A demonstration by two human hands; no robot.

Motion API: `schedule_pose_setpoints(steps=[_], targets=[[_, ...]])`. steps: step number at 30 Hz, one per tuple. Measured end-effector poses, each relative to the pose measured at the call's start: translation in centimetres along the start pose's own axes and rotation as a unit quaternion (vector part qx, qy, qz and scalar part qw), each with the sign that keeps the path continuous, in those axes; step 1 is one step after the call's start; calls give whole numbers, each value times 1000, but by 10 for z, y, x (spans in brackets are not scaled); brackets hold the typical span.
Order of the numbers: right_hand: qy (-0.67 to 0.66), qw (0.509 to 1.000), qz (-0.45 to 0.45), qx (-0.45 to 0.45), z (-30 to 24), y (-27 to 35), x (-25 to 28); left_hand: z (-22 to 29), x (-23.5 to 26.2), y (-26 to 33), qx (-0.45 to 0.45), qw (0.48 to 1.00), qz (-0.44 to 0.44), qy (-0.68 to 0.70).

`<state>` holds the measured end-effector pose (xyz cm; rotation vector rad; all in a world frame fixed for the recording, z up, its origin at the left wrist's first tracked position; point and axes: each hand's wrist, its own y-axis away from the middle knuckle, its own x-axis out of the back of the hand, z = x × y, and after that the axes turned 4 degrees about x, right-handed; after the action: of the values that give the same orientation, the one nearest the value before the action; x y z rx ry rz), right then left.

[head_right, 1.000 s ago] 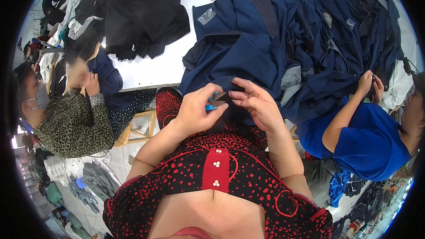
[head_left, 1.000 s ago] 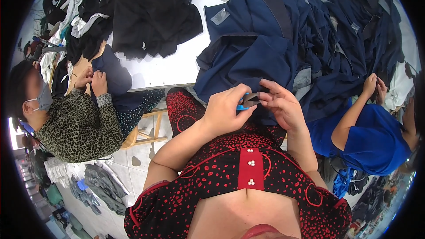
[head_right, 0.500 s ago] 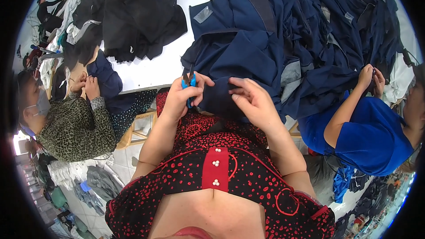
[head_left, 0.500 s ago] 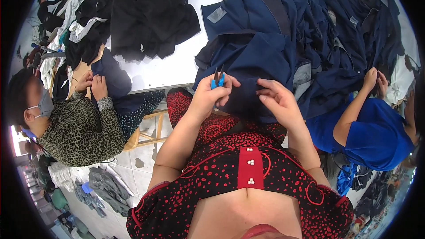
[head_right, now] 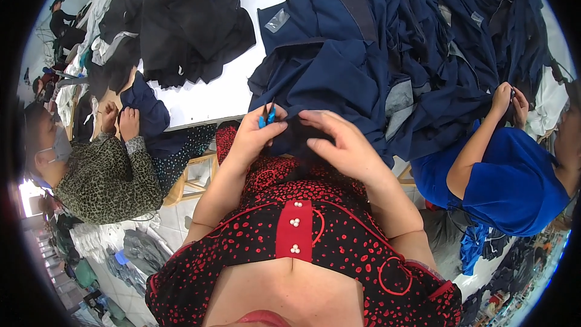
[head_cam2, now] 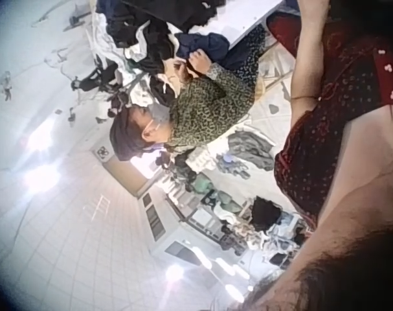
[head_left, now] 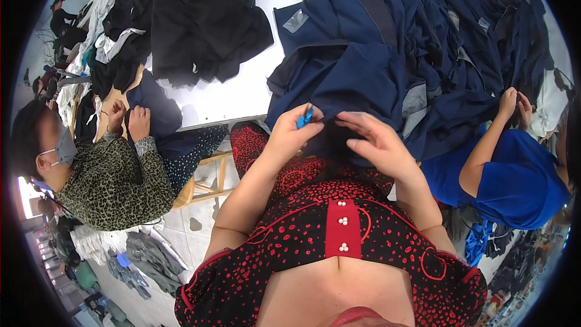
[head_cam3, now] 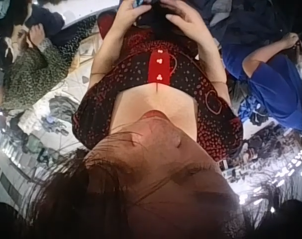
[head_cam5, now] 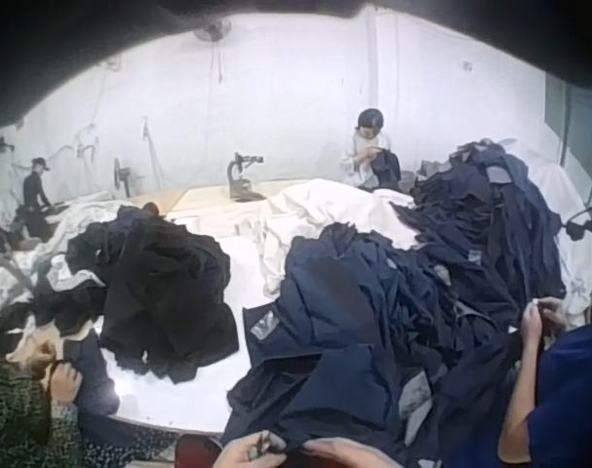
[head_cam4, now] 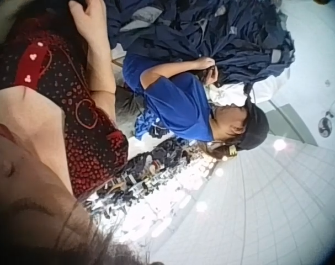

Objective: Trimming excess threads and small fabric pieces from garment panels using hand-held thread snips.

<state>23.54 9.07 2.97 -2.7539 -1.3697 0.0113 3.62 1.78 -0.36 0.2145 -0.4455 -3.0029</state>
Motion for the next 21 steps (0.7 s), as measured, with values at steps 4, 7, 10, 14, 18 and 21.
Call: schedule_pose_setpoints(steps=[4,7,10,14,18,21], targets=[[139,990,14,32,-7,-10,14,3,9,9,102,977,-74,170],[148,985,55,70,-4,-15,14,5,5,15,100,968,-100,207],[182,963,175,94,-12,-18,-1,5,-3,16,105,965,-60,234],[272,959,6,78,-26,-5,4,3,-6,11,100,955,-44,275],[334,941,-40,43,-26,-3,-14,6,-17,12,87,956,-47,275],[339,939,-43,48,-10,-4,-10,-1,-20,10,72,952,-68,288]])
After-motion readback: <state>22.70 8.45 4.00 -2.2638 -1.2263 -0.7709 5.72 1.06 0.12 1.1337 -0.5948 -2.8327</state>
